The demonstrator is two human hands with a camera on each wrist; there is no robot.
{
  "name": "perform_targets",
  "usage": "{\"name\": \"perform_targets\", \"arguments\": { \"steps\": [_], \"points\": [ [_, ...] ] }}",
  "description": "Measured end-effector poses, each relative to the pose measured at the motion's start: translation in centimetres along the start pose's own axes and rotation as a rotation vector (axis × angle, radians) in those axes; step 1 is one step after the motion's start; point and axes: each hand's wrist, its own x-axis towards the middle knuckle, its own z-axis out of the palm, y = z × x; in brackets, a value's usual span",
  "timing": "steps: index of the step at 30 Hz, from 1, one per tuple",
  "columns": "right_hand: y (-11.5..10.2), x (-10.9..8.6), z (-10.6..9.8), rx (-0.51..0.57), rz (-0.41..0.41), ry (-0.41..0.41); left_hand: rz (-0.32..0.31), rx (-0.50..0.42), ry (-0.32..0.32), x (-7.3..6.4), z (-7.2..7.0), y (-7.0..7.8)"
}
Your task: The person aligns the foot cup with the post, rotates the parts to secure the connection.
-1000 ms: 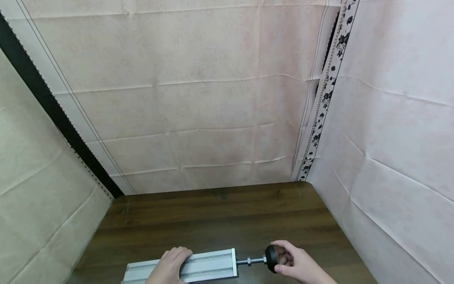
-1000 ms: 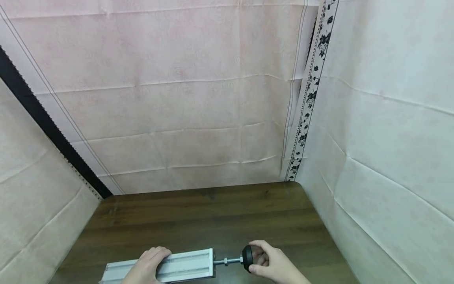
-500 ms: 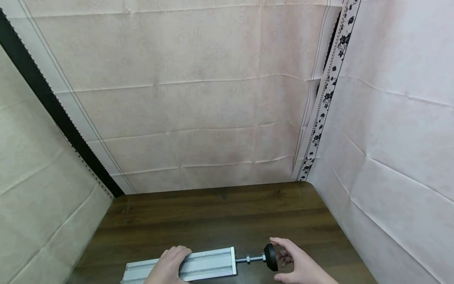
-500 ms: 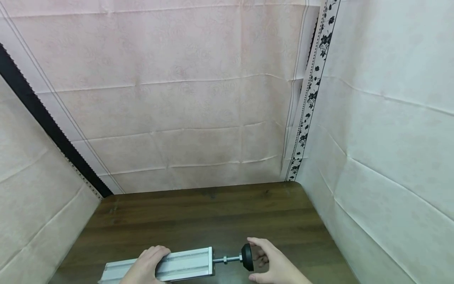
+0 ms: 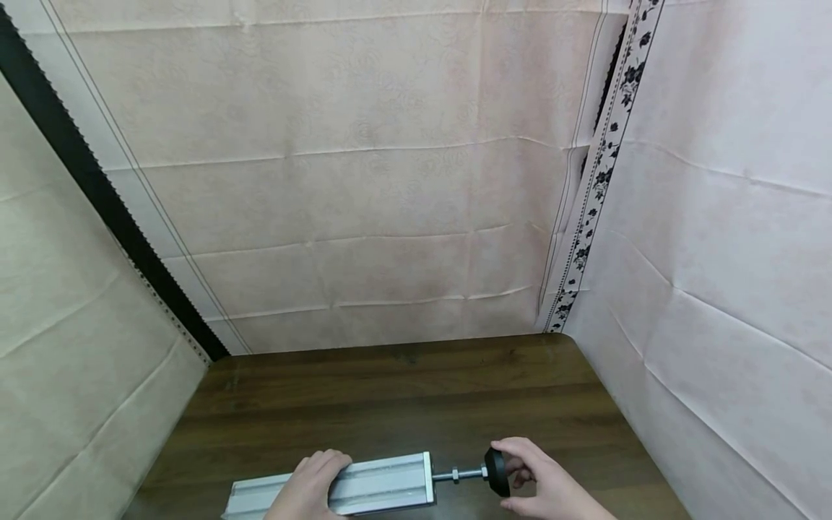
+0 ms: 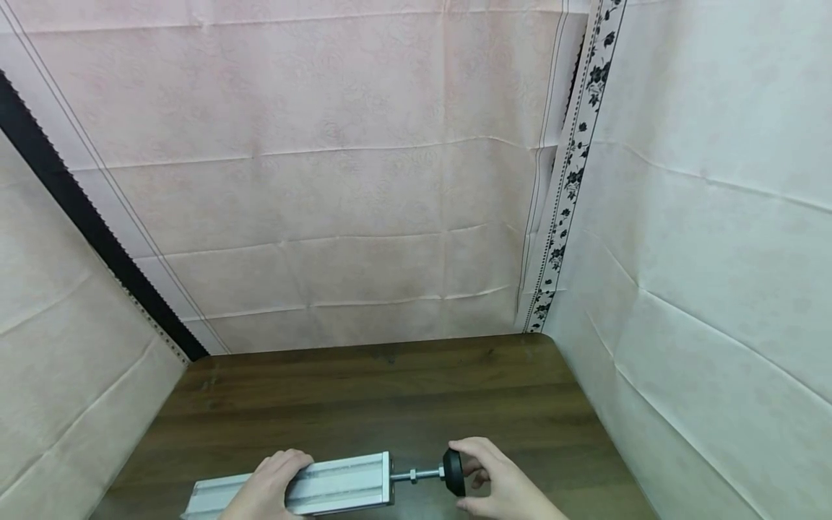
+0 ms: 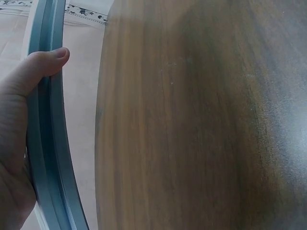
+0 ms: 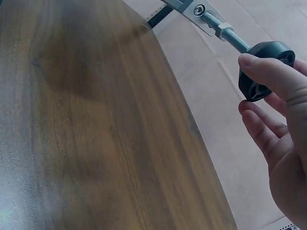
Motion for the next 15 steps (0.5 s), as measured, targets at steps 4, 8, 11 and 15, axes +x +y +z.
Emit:
{"name": "perform_targets", "arguments": {
  "steps": [4, 8, 11, 15],
  "points": [
    [0.01, -0.03, 0.0, -0.002, 0.036, 0.005, 0.001, 0.004, -0.001, 0.04, -0.06, 0.08],
    [0.05, -0.11, -0.06, -0.011, 0.044, 0.008, -0.01, -0.005, -0.016, 0.11, -0.23, 0.18],
    [0.09, -0.14, -0.11, 0.002, 0.063, -0.002, -0.004, -0.008, -0.01, 0.12, -0.24, 0.19],
    [-0.06, -0.07, -0.18, 0.054, 0.129, -0.023, -0.001, -0.024, -0.017, 0.17, -0.28, 0.12]
  ]
}}
